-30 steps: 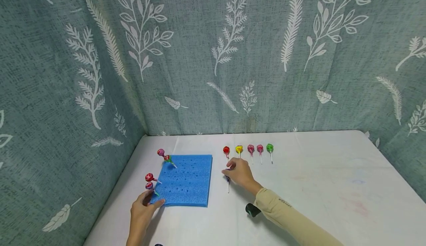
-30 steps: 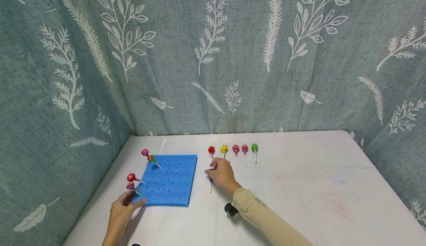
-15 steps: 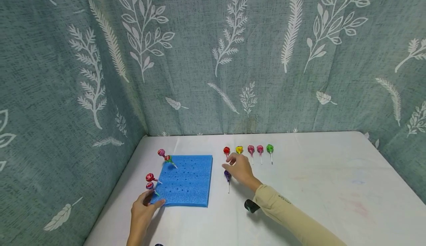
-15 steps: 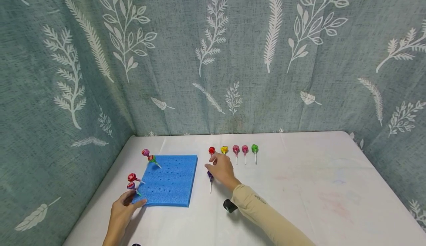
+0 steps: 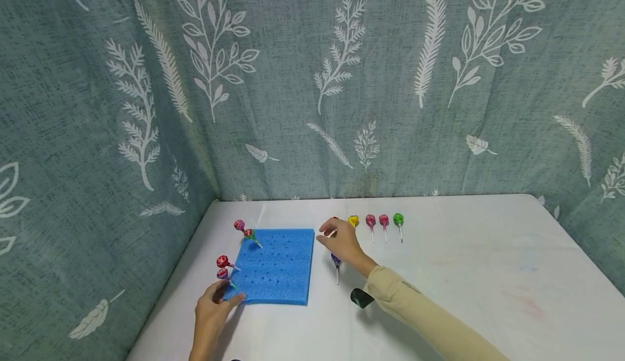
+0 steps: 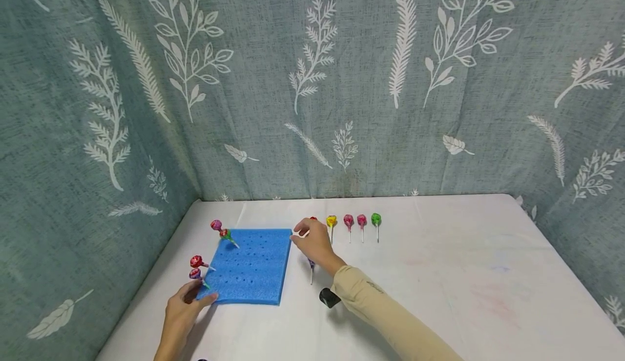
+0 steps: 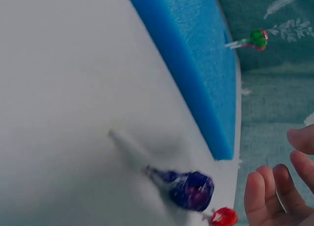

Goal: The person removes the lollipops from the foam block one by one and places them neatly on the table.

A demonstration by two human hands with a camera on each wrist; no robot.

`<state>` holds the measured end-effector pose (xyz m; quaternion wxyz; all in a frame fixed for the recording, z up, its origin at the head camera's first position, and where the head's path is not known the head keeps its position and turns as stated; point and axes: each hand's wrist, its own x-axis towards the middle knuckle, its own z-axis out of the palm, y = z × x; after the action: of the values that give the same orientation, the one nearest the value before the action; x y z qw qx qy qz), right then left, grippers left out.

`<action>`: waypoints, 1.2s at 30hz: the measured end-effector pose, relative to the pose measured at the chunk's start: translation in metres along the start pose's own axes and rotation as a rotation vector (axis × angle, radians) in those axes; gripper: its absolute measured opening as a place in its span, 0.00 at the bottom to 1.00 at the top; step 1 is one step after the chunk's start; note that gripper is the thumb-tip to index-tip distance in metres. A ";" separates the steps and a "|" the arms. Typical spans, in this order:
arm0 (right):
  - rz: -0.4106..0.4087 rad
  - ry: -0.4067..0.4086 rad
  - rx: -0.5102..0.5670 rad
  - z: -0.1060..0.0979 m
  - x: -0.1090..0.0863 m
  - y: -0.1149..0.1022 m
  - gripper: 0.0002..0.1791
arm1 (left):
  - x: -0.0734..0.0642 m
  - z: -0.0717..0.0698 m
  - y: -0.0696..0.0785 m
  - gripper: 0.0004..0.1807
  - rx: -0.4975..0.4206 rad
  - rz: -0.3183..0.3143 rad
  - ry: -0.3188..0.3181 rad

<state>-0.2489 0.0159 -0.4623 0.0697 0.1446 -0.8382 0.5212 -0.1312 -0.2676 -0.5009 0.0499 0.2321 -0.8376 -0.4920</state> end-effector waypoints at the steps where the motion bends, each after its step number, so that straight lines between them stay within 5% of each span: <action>1: -0.007 -0.004 0.002 0.002 0.001 -0.001 0.07 | 0.000 0.000 -0.001 0.40 0.001 0.002 -0.002; 20: -0.040 -0.132 0.070 0.036 0.016 -0.030 0.10 | 0.000 0.001 -0.001 0.41 -0.007 -0.003 0.000; 36: -0.112 -0.163 0.130 0.070 0.026 -0.044 0.12 | 0.001 0.001 -0.002 0.38 -0.007 -0.008 0.018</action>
<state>-0.2576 -0.0694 -0.4486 0.0207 0.2374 -0.7961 0.5562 -0.1317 -0.2680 -0.5033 0.0561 0.2396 -0.8344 -0.4932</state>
